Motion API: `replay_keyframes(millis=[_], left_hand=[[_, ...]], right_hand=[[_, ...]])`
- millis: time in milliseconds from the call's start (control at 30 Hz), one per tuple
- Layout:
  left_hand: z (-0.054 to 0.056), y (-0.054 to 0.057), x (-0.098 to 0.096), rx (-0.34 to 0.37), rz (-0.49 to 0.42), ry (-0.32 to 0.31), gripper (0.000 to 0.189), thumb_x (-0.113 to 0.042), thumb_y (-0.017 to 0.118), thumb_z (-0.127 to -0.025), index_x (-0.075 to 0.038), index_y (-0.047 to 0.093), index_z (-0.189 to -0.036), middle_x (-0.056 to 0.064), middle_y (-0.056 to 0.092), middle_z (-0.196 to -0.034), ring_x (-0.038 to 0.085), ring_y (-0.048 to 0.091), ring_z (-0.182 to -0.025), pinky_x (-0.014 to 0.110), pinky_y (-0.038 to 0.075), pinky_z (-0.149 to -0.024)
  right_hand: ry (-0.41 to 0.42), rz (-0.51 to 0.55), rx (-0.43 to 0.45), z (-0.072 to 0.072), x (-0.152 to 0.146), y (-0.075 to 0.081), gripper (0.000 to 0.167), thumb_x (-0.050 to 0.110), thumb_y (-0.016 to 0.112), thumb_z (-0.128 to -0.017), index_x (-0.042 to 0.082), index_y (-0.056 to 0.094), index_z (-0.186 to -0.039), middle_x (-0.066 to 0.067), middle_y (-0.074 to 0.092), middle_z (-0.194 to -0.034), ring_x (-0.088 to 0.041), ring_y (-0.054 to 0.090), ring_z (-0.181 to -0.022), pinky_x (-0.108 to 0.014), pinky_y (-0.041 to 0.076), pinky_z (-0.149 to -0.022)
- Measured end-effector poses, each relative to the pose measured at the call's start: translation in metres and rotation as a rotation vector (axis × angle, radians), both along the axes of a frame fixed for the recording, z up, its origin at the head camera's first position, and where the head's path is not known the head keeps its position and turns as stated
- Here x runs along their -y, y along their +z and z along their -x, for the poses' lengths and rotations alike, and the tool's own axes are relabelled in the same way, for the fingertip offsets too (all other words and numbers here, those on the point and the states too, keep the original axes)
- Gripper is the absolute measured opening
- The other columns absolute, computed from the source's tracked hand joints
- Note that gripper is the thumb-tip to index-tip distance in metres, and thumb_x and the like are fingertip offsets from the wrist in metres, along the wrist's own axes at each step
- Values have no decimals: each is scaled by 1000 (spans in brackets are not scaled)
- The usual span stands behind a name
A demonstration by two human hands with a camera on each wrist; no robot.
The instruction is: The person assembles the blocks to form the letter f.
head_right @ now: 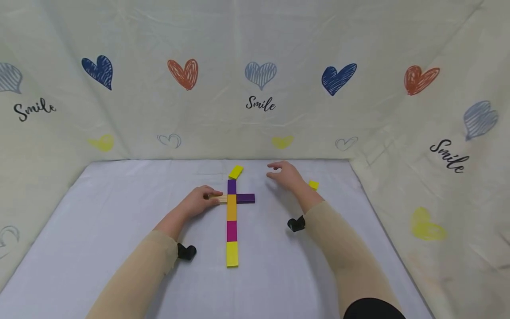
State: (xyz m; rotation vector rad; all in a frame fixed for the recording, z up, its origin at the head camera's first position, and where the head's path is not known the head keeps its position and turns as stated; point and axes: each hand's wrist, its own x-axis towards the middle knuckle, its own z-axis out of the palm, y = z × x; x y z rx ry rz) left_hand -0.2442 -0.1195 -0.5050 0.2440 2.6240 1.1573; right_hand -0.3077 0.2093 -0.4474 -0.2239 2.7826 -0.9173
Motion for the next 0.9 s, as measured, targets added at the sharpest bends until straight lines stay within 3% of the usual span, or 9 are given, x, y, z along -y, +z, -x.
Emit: replay_keyframes(millis=[400,700,900], left_hand=[[-1,-2,2,-3,3,8,29,-30,70,-93,-27,73,-122,1,62,-121,24,52,-106,40,46,-97],[0,0,1,-2,3,7,29,-30,70,-94,-28,72,-122,2,62,-123,24,52,-109,42,45,-100],[0,0,0,5,-7,0,29,-30,70,-93,-28,72,-122,3,62,-123,24,52,-108,42,45,-100]], right_hand=[[-40,-58,56,-12,-61,0,47,35,62,-97,14,57,-140,-15,51,-140,-39,43,-128,-57,36,-104],[5,-141,111,-11,-68,-6,47,30,63,-98,18,55,-143,-18,44,-149,-43,32,-139,-62,27,-110],[115,-175,57,-10,-69,-13,44,19,60,-98,15,56,-142,-14,42,-152,-41,43,-132,-58,35,-107]])
